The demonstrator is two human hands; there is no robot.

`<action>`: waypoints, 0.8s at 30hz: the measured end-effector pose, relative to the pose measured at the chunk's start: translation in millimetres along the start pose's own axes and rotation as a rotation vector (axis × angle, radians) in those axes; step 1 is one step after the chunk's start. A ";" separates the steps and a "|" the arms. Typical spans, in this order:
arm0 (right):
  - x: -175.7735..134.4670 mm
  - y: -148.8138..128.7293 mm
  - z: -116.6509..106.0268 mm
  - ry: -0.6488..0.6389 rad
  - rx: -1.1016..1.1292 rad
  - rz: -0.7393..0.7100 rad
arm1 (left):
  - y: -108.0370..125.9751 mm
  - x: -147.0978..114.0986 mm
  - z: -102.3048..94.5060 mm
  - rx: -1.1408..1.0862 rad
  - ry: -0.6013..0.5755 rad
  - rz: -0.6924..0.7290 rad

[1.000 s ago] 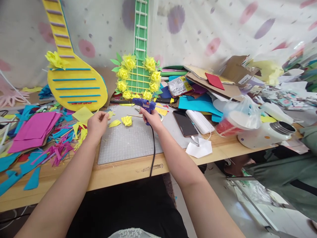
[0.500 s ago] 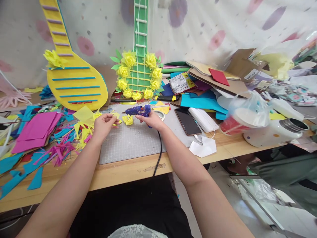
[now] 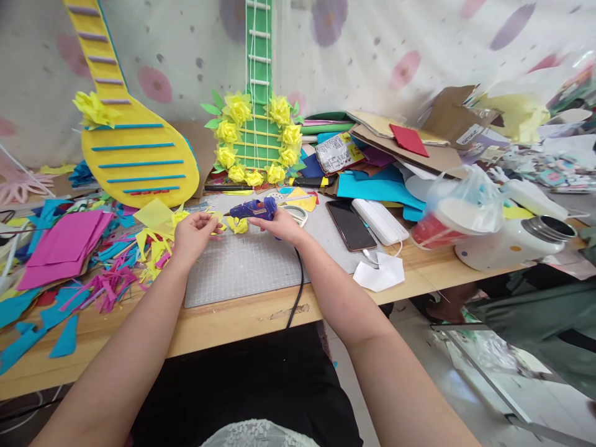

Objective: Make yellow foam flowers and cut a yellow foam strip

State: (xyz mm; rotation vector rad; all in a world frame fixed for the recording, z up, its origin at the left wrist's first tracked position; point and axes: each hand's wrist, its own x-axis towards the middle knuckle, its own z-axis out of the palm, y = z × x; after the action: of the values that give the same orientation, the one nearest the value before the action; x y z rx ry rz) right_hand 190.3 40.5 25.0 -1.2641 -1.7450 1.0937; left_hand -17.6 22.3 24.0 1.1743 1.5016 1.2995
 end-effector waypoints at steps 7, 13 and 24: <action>0.3 -1.7 1.5 -0.006 0.003 0.016 | -1.6 -0.1 0.2 0.009 -0.008 0.017; 1.1 -0.4 1.2 0.008 -0.006 0.025 | -2.8 -0.6 0.5 0.010 -0.017 0.022; 0.0 -1.8 1.9 -0.002 -0.018 0.011 | -3.8 -1.8 1.8 0.041 -0.050 0.037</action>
State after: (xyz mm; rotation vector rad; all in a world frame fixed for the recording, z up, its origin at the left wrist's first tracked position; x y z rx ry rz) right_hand 188.0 39.9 25.9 -1.2857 -1.7551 1.0886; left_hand -15.9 20.9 20.0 1.2570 1.4829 1.2596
